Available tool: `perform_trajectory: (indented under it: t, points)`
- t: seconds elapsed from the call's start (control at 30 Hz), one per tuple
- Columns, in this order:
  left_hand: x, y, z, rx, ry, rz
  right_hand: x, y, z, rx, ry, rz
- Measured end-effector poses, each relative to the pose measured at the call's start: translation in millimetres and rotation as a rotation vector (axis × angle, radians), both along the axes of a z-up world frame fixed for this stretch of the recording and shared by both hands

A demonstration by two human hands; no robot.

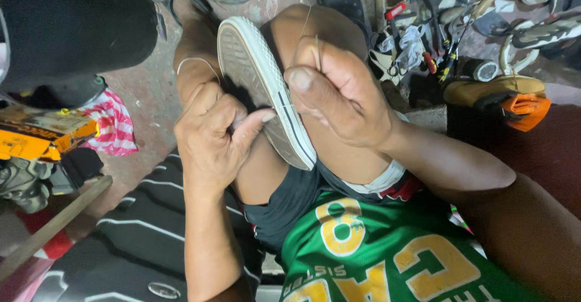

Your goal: The person is sitting on the floor and sewing the sole of a white slip-on shoe using a needle and white thread. They repeatedly push the needle through the shoe's edge and pull the thread tight to secure the sole.

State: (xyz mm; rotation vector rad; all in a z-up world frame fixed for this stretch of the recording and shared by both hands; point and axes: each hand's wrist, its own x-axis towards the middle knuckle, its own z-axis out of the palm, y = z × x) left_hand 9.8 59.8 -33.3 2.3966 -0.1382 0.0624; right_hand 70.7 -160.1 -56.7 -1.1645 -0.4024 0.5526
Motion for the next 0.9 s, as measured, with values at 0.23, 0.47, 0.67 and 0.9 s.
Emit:
perform_trajectory:
  t: [0.23, 0.47, 0.67, 0.9]
  points:
    - [0, -13, 13, 0.006, -0.032, 0.059, 3, -3, 3, 0.010, 0.108, -0.051]
    - [-14, -47, 20, 0.229, -0.034, 0.131, -10, -14, 6, 0.122, 0.105, -0.048]
    - [-11, -43, 25, 0.201, -0.005, 0.115, -11, -23, 10, 0.093, 0.143, -0.076]
    - [-24, -50, 34, 0.046, 0.040, 0.077, -15, -73, 14, -0.431, -0.231, -0.218]
